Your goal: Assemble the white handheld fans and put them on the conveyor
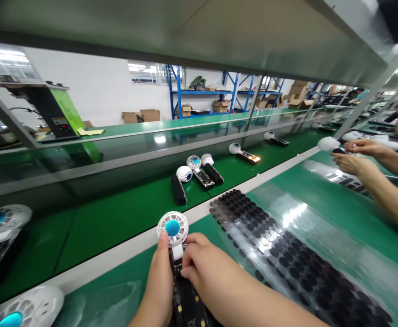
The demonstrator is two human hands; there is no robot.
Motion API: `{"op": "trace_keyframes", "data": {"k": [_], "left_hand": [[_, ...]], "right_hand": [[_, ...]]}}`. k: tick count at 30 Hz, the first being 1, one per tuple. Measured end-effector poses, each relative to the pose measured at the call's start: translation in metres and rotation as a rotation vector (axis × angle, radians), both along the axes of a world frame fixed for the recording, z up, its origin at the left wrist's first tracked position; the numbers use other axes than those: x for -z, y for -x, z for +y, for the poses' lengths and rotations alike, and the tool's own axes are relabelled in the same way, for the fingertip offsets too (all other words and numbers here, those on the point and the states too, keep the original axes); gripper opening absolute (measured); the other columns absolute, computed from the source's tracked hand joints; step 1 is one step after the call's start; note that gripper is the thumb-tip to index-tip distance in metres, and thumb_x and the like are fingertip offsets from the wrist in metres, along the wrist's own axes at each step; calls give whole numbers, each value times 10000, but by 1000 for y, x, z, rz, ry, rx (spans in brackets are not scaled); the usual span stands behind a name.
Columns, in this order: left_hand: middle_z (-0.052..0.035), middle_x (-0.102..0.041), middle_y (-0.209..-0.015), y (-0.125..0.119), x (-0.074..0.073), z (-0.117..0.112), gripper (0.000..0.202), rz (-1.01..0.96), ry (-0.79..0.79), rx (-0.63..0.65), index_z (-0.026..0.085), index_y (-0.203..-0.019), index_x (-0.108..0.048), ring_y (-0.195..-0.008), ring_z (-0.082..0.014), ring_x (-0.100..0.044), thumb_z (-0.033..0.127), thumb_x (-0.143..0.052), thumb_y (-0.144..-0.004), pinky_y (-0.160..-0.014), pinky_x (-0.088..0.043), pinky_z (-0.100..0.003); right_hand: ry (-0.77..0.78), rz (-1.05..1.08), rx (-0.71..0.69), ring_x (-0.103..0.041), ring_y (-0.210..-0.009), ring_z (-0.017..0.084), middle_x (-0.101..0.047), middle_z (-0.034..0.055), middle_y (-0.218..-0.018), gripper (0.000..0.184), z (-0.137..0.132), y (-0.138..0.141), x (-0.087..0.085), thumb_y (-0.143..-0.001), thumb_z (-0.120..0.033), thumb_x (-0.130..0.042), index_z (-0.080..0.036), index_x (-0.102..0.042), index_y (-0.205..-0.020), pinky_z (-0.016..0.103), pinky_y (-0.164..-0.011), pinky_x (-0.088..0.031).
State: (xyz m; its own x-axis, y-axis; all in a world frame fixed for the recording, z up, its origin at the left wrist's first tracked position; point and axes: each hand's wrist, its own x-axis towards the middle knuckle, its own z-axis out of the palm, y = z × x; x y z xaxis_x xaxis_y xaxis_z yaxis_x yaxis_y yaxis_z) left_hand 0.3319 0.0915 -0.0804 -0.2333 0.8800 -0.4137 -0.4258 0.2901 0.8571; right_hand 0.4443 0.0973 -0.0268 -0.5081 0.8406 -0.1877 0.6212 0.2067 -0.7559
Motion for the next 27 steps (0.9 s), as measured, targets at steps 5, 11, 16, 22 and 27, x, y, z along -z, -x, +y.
{"op": "trace_keyframes", "data": {"k": [5,11,16,22,27], "left_hand": [[-111,-683,-942,1,3,0,557,28,-14,27,116,-981,-597,-906,-258,-595,597,-411,-773,-816,-406,-348],[-123,-673,-995,2,0,-1,569,-10,18,38,111,-1011,-589,-949,-262,-586,598,-422,-768,-851,-402,-355],[-98,-668,-1031,2,-2,-1,520,4,15,30,128,-1036,-587,-976,-234,-580,556,-418,-794,-864,-402,-325],[-95,-670,-1026,2,3,-1,514,-10,10,27,131,-1012,-603,-975,-241,-582,560,-428,-789,-860,-407,-323],[-101,-688,-964,3,5,-2,507,-56,-62,29,138,-940,-638,-945,-261,-599,581,-502,-734,-827,-435,-324]], "right_hand": [[-24,-38,-7,-559,-923,186,-521,16,-974,181,0,1,2,-761,-45,-462,-198,-453,-664,277,-754,-438],[-54,-54,-1,-582,-829,166,-525,25,-1019,182,-1,3,6,-754,-34,-456,-200,-475,-683,274,-717,-451],[-75,8,40,-568,-907,174,-525,24,-1056,186,-5,3,13,-743,-32,-452,-208,-476,-688,282,-784,-449],[-119,33,48,-558,-928,176,-508,26,-1086,188,-10,2,17,-746,-29,-444,-209,-456,-697,307,-801,-443],[-91,135,130,-536,-971,157,-457,12,-1164,257,-10,-1,24,-736,-56,-468,-253,-498,-899,302,-832,-429]]}}
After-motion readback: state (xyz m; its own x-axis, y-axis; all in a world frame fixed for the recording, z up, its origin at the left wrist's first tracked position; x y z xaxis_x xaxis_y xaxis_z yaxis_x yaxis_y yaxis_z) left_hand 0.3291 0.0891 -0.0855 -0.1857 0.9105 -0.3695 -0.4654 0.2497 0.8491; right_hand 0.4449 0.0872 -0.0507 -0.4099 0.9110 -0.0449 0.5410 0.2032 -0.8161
